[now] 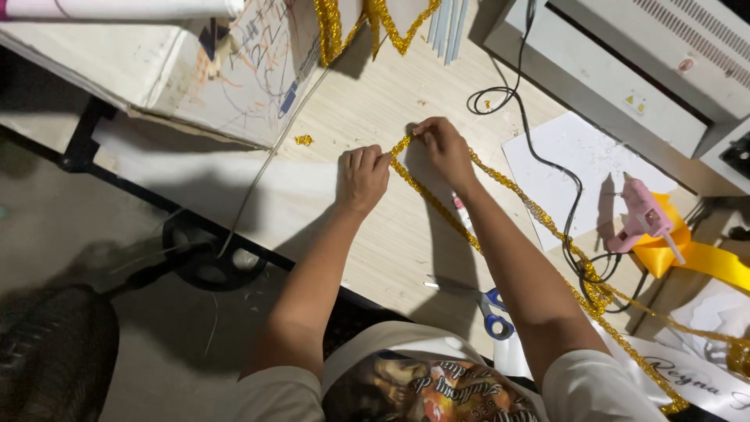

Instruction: Applying a decorative gold trim to white pageant sashes using a hot glue gun and scissors.

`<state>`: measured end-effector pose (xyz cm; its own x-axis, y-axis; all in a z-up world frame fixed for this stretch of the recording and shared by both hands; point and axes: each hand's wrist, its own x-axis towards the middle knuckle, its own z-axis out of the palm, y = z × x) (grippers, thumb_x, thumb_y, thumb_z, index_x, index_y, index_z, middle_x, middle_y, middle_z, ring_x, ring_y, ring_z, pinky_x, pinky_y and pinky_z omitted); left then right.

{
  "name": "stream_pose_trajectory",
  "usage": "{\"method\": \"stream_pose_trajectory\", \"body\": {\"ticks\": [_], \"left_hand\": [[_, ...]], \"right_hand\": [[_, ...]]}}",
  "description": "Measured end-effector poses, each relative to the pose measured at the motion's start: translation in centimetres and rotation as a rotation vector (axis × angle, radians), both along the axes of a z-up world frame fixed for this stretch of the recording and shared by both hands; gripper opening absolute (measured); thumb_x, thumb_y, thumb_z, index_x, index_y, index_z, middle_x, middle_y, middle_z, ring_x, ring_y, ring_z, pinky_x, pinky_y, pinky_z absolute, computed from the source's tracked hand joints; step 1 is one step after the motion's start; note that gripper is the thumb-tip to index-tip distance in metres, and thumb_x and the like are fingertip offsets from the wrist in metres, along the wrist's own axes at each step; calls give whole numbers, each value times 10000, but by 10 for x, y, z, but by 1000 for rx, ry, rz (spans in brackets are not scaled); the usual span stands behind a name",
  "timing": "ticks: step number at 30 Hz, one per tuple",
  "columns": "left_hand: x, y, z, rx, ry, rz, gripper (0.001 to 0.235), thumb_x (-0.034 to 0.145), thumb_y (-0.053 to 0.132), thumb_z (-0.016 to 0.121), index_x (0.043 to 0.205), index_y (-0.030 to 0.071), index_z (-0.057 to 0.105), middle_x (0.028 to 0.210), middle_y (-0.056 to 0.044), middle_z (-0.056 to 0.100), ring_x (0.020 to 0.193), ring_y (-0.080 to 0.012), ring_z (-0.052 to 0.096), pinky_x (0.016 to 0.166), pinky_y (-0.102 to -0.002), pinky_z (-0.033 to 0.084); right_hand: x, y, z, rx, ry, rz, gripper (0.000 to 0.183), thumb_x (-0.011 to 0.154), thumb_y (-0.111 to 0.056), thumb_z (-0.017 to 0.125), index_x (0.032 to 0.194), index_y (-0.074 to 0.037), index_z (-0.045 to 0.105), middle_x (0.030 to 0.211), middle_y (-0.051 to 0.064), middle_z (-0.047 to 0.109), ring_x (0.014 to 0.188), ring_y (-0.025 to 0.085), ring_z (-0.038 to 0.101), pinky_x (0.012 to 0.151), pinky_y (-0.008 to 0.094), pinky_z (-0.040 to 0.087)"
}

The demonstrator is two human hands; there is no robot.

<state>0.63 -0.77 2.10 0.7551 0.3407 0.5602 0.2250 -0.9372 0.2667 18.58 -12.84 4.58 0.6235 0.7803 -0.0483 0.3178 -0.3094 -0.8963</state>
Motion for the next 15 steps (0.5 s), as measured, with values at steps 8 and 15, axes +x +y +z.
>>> {"method": "stream_pose_trajectory", "body": {"ticks": [8, 15], "left_hand": [[3, 1, 1, -6, -29, -12, 147, 886, 148, 758, 1017, 150, 693, 1037, -3, 586, 979, -200, 571, 876, -401, 453], [4, 1, 5, -17, -21, -16, 154, 930, 206, 782, 979, 168, 640, 1021, 0, 572, 969, -199, 562, 881, -394, 456]], "right_hand": [[-36, 0, 27, -123, -542, 207, 261, 858, -90, 742, 1112, -85, 681, 1047, 96, 728, 990, 327, 652, 822, 472, 487], [-12, -9, 10, -201, -518, 33, 326, 856, 11, 678, 1159, -106, 701, 1076, 91, 729, 1006, 325, 659, 864, 460, 524]]}}
